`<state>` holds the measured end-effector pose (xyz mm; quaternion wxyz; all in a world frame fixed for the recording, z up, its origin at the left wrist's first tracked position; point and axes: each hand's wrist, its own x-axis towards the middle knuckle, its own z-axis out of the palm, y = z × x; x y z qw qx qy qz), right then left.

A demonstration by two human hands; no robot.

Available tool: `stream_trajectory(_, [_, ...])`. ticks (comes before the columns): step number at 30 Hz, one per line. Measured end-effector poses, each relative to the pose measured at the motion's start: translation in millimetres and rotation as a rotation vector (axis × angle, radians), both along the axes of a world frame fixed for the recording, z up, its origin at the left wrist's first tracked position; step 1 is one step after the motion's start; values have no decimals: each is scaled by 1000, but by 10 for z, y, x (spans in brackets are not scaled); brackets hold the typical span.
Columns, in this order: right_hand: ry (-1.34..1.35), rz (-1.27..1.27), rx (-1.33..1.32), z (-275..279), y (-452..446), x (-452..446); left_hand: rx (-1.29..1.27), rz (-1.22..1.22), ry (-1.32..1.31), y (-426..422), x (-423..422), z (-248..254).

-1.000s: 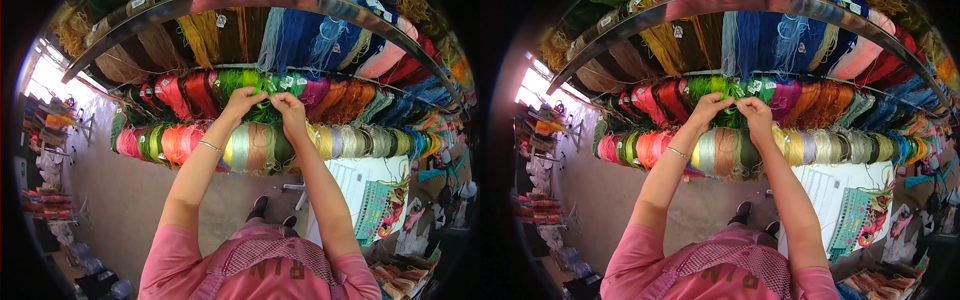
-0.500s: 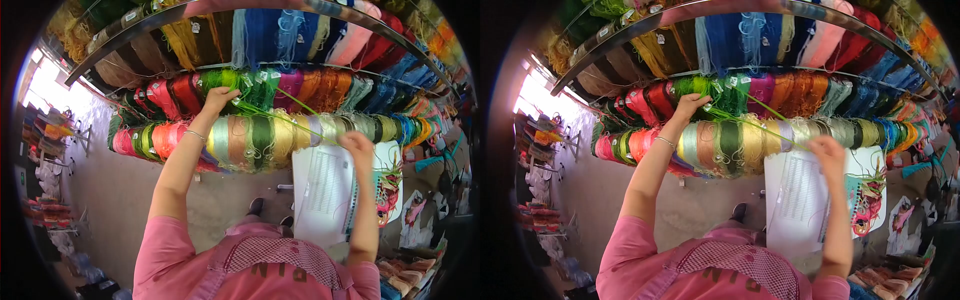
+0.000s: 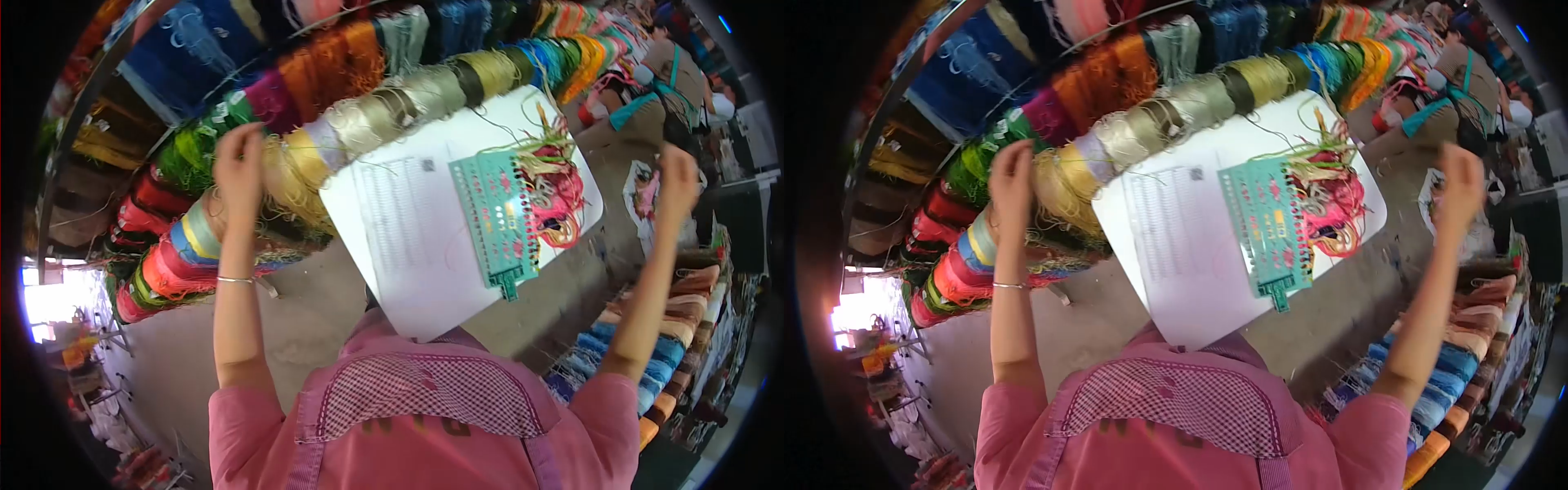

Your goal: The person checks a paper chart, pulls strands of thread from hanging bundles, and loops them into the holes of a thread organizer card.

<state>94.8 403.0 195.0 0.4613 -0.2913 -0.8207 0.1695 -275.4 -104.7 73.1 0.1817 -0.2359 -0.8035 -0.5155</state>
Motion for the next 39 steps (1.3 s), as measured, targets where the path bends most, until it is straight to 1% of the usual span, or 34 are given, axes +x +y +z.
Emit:
stream_trajectory(1, [-65,119,-35,-260,-160,-183,101,-157,-356,330,300,4])
stream_trajectory(2, [-226,29,6,-459,-486,-375,201,-309,-710,657,640,24])
stream_trajectory(3, [-186,306,114,-761,-578,-523,94,-415,-855,898,867,63])
stream_trajectory(4, [-279,379,12,-900,-906,-710,173,-557,-1004,1108,1012,-95])
stream_trajectory(5, [-255,493,-124,-1047,-1149,-874,196,-558,-1164,1320,1144,-213])
stream_trajectory(6, [-316,486,-465,-1063,-1399,-990,267,-554,-1365,1512,1276,-218])
stream_trajectory(8, [-423,582,-685,-1301,-1570,-1171,449,-579,-1628,1764,1369,-536])
stream_trajectory(10, [-402,556,-627,-1583,-1620,-1321,511,-562,-1674,1925,1418,-598])
stream_trajectory(11, [-391,539,-597,-1701,-1619,-1370,519,-548,-1650,1953,1437,-602])
stream_trajectory(14, [-304,462,-256,-1931,-1615,-1435,512,-512,-1575,1977,1486,-600])
stream_trajectory(16, [-344,507,-222,-1938,-1656,-1418,462,-497,-1518,1961,1483,-689])
stream_trajectory(17, [-364,530,-204,-1924,-1685,-1401,441,-540,-1454,1937,1465,-726])
stream_trajectory(19, [-339,524,-369,-1763,-1777,-1354,403,-619,-1323,1875,1425,-737])
stream_trajectory(22, [-388,544,-550,-1604,-1789,-1338,397,-531,-1164,1955,1486,-597])
stream_trajectory(23, [-419,558,-598,-1585,-1775,-1338,407,-549,-1196,1986,1485,-647])
stream_trajectory(25, [-410,551,-609,-1603,-1787,-1350,427,-581,-1254,2017,1438,-740])
stream_trajectory(28, [-363,531,-618,-1623,-1838,-1357,336,-573,-1252,1959,1378,-782])
stream_trajectory(31, [-359,526,-591,-1649,-1843,-1354,489,-573,-1256,1773,1349,-826])
stream_trajectory(34, [-379,512,-554,-1651,-1858,-1368,897,-681,-1368,1560,1273,-840])
stream_trajectory(39, [-339,511,-485,-1703,-1934,-1369,866,-651,-1298,1463,1283,-701])
